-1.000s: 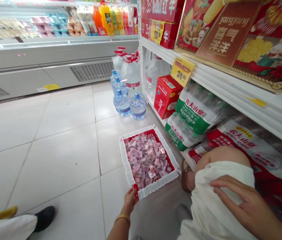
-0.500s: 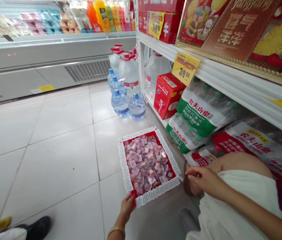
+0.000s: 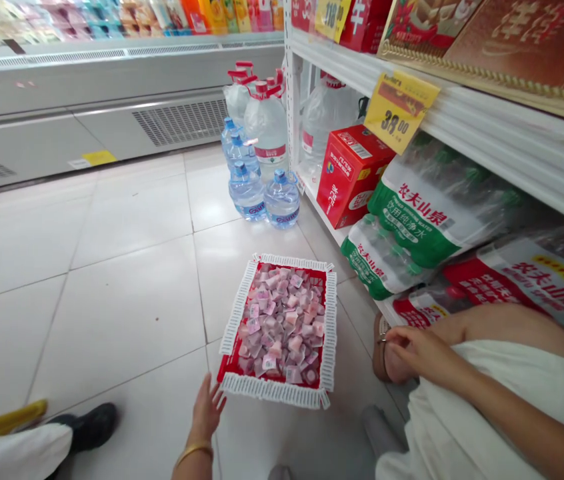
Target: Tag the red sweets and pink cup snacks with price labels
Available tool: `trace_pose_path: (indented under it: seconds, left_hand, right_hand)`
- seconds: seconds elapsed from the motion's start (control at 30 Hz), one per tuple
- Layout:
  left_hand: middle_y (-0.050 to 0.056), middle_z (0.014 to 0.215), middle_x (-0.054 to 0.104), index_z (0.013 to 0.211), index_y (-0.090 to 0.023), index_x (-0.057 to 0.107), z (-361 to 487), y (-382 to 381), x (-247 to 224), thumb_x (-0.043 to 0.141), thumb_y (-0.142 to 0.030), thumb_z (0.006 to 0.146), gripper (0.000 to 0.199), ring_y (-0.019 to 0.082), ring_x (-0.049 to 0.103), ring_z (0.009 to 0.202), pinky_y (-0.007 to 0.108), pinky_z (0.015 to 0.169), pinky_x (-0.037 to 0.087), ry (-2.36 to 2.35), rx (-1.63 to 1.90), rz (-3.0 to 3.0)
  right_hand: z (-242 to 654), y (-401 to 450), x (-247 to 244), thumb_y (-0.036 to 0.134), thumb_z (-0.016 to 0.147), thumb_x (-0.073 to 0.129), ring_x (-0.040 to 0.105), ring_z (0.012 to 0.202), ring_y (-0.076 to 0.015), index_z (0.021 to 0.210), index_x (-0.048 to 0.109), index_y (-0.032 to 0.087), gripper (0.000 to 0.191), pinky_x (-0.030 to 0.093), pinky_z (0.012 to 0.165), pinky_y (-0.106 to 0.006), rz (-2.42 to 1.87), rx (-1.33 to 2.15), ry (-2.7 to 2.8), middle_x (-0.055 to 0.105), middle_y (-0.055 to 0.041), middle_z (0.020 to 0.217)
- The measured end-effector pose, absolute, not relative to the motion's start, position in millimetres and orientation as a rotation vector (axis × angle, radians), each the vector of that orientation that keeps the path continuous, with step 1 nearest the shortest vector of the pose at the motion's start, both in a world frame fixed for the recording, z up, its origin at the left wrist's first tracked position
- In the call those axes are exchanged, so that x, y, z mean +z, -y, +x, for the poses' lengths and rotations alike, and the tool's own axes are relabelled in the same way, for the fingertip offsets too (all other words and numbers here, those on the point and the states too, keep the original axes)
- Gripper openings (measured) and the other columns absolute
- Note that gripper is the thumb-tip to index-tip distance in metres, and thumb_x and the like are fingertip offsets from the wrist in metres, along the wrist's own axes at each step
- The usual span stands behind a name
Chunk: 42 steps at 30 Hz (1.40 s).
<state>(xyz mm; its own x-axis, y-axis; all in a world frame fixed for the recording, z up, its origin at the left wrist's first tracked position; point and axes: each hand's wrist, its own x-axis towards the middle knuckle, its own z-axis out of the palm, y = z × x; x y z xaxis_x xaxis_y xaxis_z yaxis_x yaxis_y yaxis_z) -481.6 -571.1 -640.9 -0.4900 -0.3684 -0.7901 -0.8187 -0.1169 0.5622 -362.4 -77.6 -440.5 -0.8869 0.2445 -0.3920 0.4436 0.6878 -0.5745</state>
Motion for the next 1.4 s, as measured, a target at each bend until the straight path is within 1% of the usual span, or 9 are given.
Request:
trace_pose_path:
  seconds: [0.07, 0.1, 0.27, 0.43, 0.77, 0.9, 1.03, 1.2, 1.4]
  left_hand:
    - [0.007, 0.095, 0.065, 0.128, -0.027, 0.046, -452, 576, -643, 0.035, -0.056, 0.090, 0.049, 0.017, 0.069, 0.073, 0.032, 0.069, 0.053, -1.560, 1.798, -1.511]
    - [0.009, 0.097, 0.065, 0.128, -0.026, 0.045, -435, 574, -645, 0.033, -0.057, 0.090, 0.050, 0.019, 0.070, 0.077, 0.034, 0.071, 0.053, -1.395, 1.879, -1.608]
    - [0.012, 0.099, 0.067, 0.110, -0.019, 0.056, -373, 515, -652, 0.047, -0.047, 0.090, 0.036, 0.021, 0.071, 0.084, 0.035, 0.075, 0.054, -0.907, 1.893, -1.565]
    - [0.004, 0.082, 0.066, 0.092, -0.019, 0.058, -371, 450, -652, 0.055, -0.034, 0.090, 0.016, 0.016, 0.070, 0.073, 0.032, 0.076, 0.056, -0.841, 1.972, -1.500]
    - [0.002, 0.075, 0.065, 0.090, -0.018, 0.060, -386, 430, -646, 0.055, -0.038, 0.091, 0.020, 0.014, 0.067, 0.064, 0.025, 0.064, 0.054, -0.869, 1.994, -1.564]
    - [0.003, 0.077, 0.065, 0.091, -0.020, 0.060, -385, 407, -637, 0.055, -0.042, 0.090, 0.022, 0.015, 0.067, 0.066, 0.026, 0.065, 0.054, -0.838, 1.999, -1.592]
    - [0.002, 0.076, 0.064, 0.090, -0.021, 0.060, -381, 373, -628, 0.055, -0.043, 0.089, 0.023, 0.014, 0.065, 0.062, 0.024, 0.058, 0.051, -0.763, 2.010, -1.620]
    - [0.001, 0.073, 0.062, 0.087, -0.021, 0.060, -383, 333, -613, 0.057, -0.043, 0.088, 0.022, 0.013, 0.062, 0.057, 0.023, 0.053, 0.048, -0.666, 2.054, -1.637]
    - [0.003, 0.079, 0.064, 0.083, -0.021, 0.060, -387, 312, -598, 0.058, -0.043, 0.088, 0.022, 0.013, 0.063, 0.061, 0.023, 0.054, 0.049, -0.618, 2.080, -1.634]
  right_hand:
    - [-367, 78, -443, 0.031, 0.074, 0.050, 0.068, 0.079, -0.0244, 0.085, 0.069, 0.020, 0.025, 0.051, 0.076, -0.038, 0.565, -1.017, -2.617, 0.074, -0.0081, 0.086]
    - [-369, 79, -444, 0.031, 0.074, 0.050, 0.068, 0.078, -0.0242, 0.085, 0.069, 0.020, 0.025, 0.051, 0.075, -0.037, 0.568, -1.030, -2.619, 0.075, -0.0080, 0.086]
    - [-369, 78, -456, 0.033, 0.073, 0.052, 0.068, 0.079, -0.0244, 0.085, 0.070, 0.021, 0.025, 0.050, 0.075, -0.036, 0.560, -1.023, -2.609, 0.075, -0.0076, 0.086]
    - [-362, 75, -463, 0.037, 0.074, 0.051, 0.068, 0.082, -0.0249, 0.087, 0.070, 0.021, 0.028, 0.049, 0.078, -0.036, 0.565, -1.002, -2.591, 0.074, -0.0082, 0.088]
    - [-359, 81, -464, 0.036, 0.071, 0.055, 0.066, 0.081, -0.0248, 0.084, 0.070, 0.021, 0.025, 0.047, 0.077, -0.036, 0.616, -1.122, -2.541, 0.073, -0.0073, 0.086]
    - [-357, 107, -467, 0.038, 0.067, 0.061, 0.063, 0.073, -0.0221, 0.081, 0.070, 0.021, 0.024, 0.045, 0.072, -0.034, 0.803, -1.429, -2.271, 0.072, -0.0051, 0.076]
    - [-354, 158, -473, 0.033, 0.061, 0.068, 0.060, 0.073, -0.0187, 0.076, 0.069, 0.019, 0.021, 0.041, 0.069, -0.030, 1.063, -1.720, -1.753, 0.070, -0.0033, 0.074]
    - [-344, 204, -492, 0.027, 0.068, 0.066, 0.058, 0.076, -0.0153, 0.079, 0.065, 0.018, 0.014, 0.036, 0.071, -0.029, 1.457, -1.655, -1.209, 0.070, -0.0043, 0.084]
    - [-347, 204, -519, 0.025, 0.072, 0.061, 0.058, 0.090, -0.0172, 0.078, 0.063, 0.019, 0.008, 0.035, 0.078, -0.030, 1.614, -1.654, -1.005, 0.068, -0.0070, 0.099]
